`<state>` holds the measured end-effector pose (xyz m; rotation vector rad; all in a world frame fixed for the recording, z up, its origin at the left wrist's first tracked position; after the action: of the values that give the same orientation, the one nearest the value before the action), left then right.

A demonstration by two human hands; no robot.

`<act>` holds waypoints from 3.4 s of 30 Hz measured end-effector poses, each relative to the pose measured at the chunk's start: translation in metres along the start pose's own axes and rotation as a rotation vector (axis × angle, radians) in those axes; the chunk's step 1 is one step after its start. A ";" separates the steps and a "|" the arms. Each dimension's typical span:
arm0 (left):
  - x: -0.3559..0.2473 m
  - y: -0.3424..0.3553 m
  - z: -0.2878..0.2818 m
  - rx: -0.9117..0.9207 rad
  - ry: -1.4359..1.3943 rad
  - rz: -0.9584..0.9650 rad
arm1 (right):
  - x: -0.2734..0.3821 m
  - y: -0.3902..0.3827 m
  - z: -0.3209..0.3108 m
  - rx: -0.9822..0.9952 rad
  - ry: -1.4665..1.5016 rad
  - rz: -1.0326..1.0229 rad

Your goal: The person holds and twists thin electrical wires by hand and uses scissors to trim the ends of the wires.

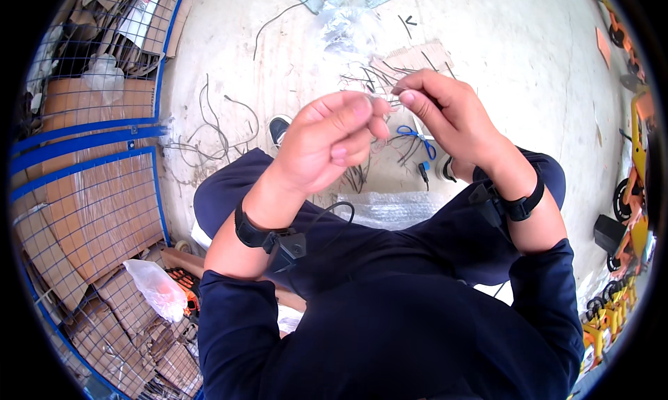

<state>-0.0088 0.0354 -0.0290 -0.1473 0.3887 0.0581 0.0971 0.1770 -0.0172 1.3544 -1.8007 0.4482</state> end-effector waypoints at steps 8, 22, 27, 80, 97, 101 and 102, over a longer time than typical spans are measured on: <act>-0.018 0.000 -0.004 -0.185 -0.004 0.299 | 0.011 -0.017 0.030 0.133 -0.132 -0.238; 0.000 0.006 -0.004 -0.394 0.849 0.171 | 0.025 -0.007 -0.002 0.029 -0.199 -0.296; 0.011 0.009 -0.001 -0.207 0.643 -0.057 | 0.013 0.001 -0.016 -0.066 -0.154 -0.187; -0.007 0.001 -0.006 0.032 -0.004 0.123 | -0.011 -0.006 0.010 0.068 -0.045 0.121; 0.003 0.006 -0.011 -0.408 0.794 0.213 | 0.024 -0.013 0.006 0.034 -0.123 -0.277; 0.011 0.008 -0.008 -0.290 0.673 0.108 | 0.018 -0.007 -0.008 -0.092 -0.113 -0.137; 0.012 0.008 -0.007 -0.275 0.666 0.091 | 0.015 -0.006 -0.011 -0.123 -0.112 -0.105</act>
<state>-0.0014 0.0430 -0.0407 -0.4241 1.0536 0.1536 0.1052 0.1732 -0.0001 1.4038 -1.8063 0.2058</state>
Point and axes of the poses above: each hand's wrist, its own y-axis towards the middle knuckle, its own z-axis out of the palm, x = y × z, the point moved 4 cm from there along y, towards the middle knuckle, and after that the axes turned 11 degrees about -y, right-handed, at the moved point
